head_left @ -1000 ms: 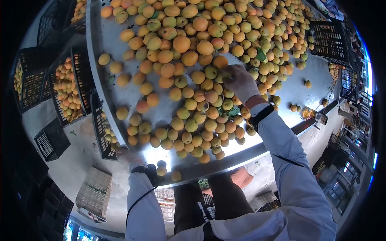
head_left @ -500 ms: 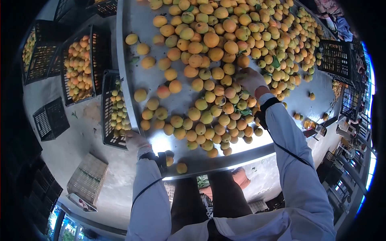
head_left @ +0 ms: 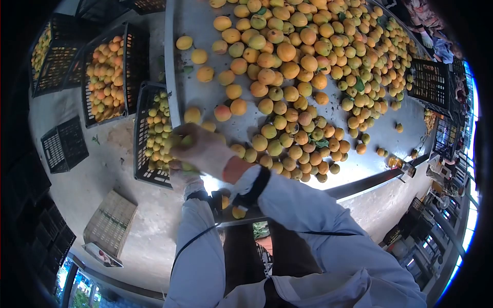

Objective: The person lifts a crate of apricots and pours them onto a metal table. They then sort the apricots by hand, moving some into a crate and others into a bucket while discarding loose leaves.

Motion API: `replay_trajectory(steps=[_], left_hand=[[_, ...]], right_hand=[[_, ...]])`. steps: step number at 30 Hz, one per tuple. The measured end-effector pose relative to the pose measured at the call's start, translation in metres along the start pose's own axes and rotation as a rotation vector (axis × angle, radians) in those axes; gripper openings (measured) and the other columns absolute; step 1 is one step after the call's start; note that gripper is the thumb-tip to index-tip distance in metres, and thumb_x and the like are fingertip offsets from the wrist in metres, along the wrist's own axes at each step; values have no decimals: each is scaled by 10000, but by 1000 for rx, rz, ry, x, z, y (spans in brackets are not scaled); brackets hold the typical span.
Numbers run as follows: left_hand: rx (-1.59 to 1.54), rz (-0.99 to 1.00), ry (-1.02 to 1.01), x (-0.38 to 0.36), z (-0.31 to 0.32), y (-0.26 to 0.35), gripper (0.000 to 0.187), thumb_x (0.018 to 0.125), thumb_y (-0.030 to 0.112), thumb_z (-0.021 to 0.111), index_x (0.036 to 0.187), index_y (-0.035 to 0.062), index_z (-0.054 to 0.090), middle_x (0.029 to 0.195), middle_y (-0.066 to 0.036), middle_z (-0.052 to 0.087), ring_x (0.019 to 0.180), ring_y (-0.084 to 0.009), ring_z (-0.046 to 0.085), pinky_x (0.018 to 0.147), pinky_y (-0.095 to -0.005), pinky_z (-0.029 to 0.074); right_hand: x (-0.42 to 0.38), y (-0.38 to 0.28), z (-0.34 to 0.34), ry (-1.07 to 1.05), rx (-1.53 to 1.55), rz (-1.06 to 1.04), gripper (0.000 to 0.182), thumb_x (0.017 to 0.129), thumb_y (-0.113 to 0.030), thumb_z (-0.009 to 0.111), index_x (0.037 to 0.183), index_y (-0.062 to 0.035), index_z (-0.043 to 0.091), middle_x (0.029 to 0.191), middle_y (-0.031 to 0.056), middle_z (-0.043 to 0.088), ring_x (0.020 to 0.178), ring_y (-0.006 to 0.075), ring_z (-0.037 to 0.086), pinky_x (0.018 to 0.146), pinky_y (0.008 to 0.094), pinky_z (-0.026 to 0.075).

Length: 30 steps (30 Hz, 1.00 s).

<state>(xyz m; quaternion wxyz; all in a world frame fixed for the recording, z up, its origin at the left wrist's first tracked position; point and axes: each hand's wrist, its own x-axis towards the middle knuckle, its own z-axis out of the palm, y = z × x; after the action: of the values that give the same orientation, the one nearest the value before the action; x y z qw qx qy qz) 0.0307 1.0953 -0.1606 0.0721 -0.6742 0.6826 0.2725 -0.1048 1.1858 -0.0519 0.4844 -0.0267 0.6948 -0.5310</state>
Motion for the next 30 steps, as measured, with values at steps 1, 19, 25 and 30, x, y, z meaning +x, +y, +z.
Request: replay_trajectory(steps=[1,19,25,30], left_hand=[[3,3,-6,2,3,-2,619,1006,510,288,1148,49,677,1093,-228,693,1000,-442,652,826,-521,521],[190,72,41,13,8,-19,619,1012,510,288,1154,51,679,1113,-216,694,1025,-409,661,865,-475,536],[227,76,69,6,6,-11,632,1016,501,262,1140,65,703,1114,-202,699,988,-411,674,847,-503,548],[385,142,76,4,6,-11,635,1019,504,249,1211,67,668,1188,-191,677,1030,-415,659,883,-504,527]], right_hand=[[4,2,17,6,1,3,663,794,-433,720,1291,-19,574,1137,209,671,1047,310,671,925,368,518],[-17,114,-123,621,-988,-207,373,867,-253,626,1225,-148,619,1149,133,630,1001,312,641,879,418,515],[-35,106,-120,488,-551,-121,235,894,-230,607,1086,-105,661,1023,138,668,985,317,649,861,410,514],[-70,116,-198,882,-392,-92,239,902,-232,611,1091,-95,665,997,145,690,946,336,664,829,394,517]])
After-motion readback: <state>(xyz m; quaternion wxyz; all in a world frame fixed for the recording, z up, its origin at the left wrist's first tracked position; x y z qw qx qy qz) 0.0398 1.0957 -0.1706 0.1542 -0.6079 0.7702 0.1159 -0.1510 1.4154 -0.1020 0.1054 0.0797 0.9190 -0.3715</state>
